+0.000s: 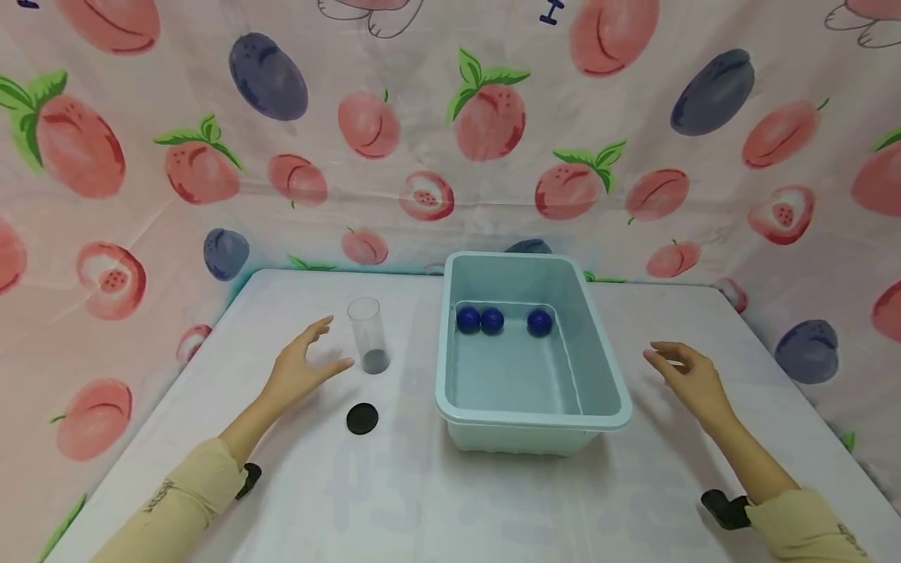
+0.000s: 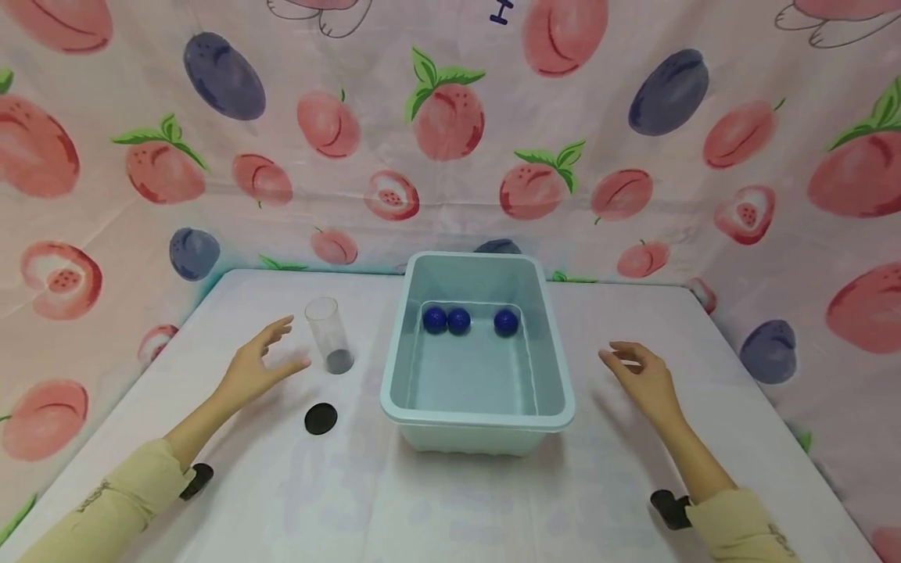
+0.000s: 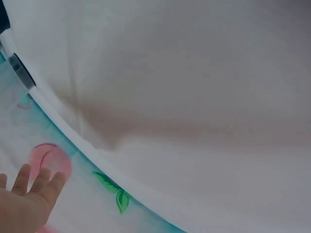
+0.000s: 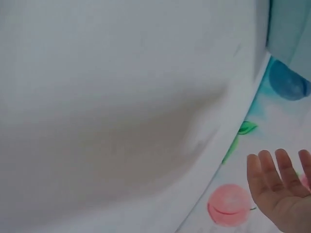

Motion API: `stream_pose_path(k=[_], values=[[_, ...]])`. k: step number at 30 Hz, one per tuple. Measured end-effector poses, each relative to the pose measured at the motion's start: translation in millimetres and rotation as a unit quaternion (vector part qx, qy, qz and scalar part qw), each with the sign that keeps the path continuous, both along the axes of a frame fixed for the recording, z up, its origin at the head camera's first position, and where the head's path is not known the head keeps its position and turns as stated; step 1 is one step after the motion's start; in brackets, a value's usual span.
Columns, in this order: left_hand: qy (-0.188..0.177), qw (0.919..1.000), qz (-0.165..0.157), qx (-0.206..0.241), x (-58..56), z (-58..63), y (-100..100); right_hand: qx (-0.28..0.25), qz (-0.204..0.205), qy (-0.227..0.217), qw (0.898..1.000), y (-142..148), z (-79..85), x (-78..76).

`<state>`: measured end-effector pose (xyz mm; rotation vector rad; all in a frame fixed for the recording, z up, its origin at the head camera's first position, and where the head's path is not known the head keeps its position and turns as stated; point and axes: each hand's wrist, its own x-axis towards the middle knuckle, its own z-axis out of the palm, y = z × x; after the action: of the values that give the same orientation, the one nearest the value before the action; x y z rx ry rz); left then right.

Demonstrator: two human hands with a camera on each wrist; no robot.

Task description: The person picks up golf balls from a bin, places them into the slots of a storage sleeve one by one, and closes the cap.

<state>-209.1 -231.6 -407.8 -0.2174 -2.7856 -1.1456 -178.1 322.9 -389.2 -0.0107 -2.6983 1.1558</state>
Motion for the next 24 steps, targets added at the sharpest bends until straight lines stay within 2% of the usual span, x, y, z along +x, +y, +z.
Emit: stream_pose_path(k=[2, 5, 8, 9, 12, 14, 19, 24], values=[[0.003, 0.9999, -0.005, 0.015, -2.3, 1.6, 2.9, -0.063, -0.002, -0.024, 0.998, -0.1, 0.8, -1.0], [0.009, 0.9994, -0.015, 0.030, -5.6, 4.6, 8.4, -0.153, 0.001, -0.052, 0.987, -1.0, 4.6, -1.3], [0.013, 0.9989, -0.020, 0.040, -8.4, 6.9, 14.6, -0.251, 0.007, -0.064, 0.966, -2.5, 10.0, -0.7], [0.012, 0.9986, -0.021, 0.046, -9.4, 7.6, 16.5, -0.269, 0.017, -0.070, 0.960, -3.2, 13.1, 0.2], [0.011, 0.9971, -0.022, 0.073, -12.7, 8.9, 22.5, -0.341, 0.031, -0.078, 0.936, -5.3, 19.1, 1.4], [0.007, 0.9951, -0.023, 0.096, -15.0, 9.7, 26.0, -0.367, 0.038, -0.083, 0.926, -6.7, 22.1, 1.6], [-0.006, 0.9884, -0.032, 0.148, -22.6, 9.3, 32.4, -0.408, 0.050, -0.091, 0.907, -10.4, 26.1, 0.6], [-0.016, 0.9804, -0.037, 0.193, -27.4, 8.4, 38.4, -0.419, 0.061, -0.095, 0.901, -14.7, 28.9, 0.5]])
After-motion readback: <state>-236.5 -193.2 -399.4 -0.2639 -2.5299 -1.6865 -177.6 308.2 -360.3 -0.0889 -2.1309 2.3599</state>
